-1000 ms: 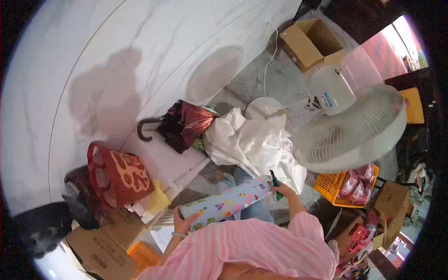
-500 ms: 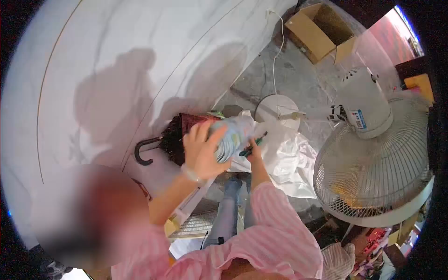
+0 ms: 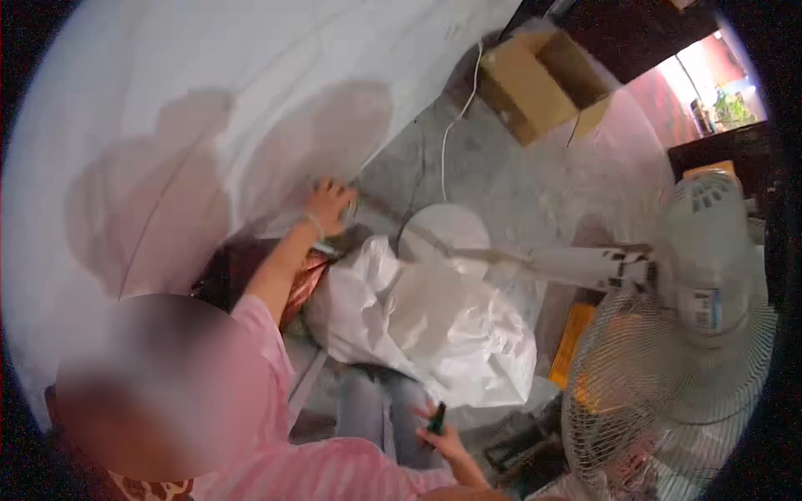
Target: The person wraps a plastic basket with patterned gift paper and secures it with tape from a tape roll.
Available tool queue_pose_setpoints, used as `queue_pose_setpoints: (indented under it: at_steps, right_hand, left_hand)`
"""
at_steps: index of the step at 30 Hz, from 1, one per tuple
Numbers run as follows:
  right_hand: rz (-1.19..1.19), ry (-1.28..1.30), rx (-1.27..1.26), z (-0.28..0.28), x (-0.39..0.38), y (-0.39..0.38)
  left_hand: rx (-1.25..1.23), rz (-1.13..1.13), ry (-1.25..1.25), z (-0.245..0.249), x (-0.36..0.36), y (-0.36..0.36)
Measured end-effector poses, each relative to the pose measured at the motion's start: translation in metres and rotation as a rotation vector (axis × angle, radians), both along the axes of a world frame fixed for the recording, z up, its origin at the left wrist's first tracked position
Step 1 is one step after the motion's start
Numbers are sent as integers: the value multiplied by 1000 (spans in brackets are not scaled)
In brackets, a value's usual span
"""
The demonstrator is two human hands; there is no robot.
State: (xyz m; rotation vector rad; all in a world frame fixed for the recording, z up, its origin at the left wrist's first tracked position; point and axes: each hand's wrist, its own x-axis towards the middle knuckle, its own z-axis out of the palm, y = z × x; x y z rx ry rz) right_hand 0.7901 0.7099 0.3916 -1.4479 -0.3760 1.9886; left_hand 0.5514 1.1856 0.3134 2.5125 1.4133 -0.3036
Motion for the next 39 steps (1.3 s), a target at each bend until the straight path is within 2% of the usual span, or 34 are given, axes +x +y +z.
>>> queue_pose_setpoints:
  at_steps: [4,7,9,11,12,14,16,17,18,19,20,22,24,26,27,28,29,30,32,34,35,36,38,39]
  right_hand:
    - [-55,-11,-100,24,10,22]
    - [-184,-15,-108,35,1,39]
    - [-164,-95,-113,47,-3,36]
    - [-156,-193,-85,57,-7,25]
    - [-149,-184,-78,61,-8,19]
    - [-76,-212,-188,75,-12,6]
    - [-92,-169,-143,102,-24,0]
    - [-117,-132,-153,120,-32,2]
    - [-144,-96,-166,135,-37,-1]
    - [-43,-169,-159,121,-32,-14]
    - [-31,-164,-143,134,-28,-14]
    - [238,-219,-38,155,-21,-4]
    - [503,-401,202,152,-10,-2]
    - [669,-433,269,165,-2,0]
    - [703,-370,244,172,-2,5]
    - [741,-303,212,182,-8,8]
    - [810,-179,107,224,-18,18]
    - [893,-152,126,231,-22,12]
    - [924,-59,241,241,-35,-4]
    - [1055,11,240,265,-52,-22]
    - [1099,39,222,278,-58,-31]
    - [1146,60,200,283,-62,-37]
    - [1308,67,204,287,-73,-65]
    - [1316,193,135,289,-79,-79]
  left_hand:
    - [-49,-4,-18,-1,-17,11]
    - [18,-33,5,21,-7,4]
    - [46,-45,31,34,-2,-14]
    - [161,193,-151,44,1,-36]
    - [169,199,-143,50,3,-52]
    - [273,774,-521,57,8,-101]
    - [292,1104,-474,6,13,-170]
    - [105,1190,-495,29,19,-214]
    - [130,1227,-489,17,30,-266]
    - [87,1216,-604,20,31,-309]
    - [37,1201,-772,43,32,-353]
    - [17,1224,-1016,106,30,-397]
    - [79,1303,-1089,213,22,-431]
    - [148,692,-889,297,4,-456]
    - [85,543,-835,342,-5,-463]
    - [131,618,-810,356,-12,-478]
    - [149,630,-789,368,-16,-497]
    - [169,641,-766,381,-20,-519]
    - [310,864,-767,408,-17,-561]
    - [447,1230,-1107,421,-2,-600]
    - [491,1359,-1200,434,9,-619]
    - [575,1442,-1177,437,22,-637]
    - [568,1624,-1440,440,48,-684]
    - [661,1688,-1427,438,60,-708]
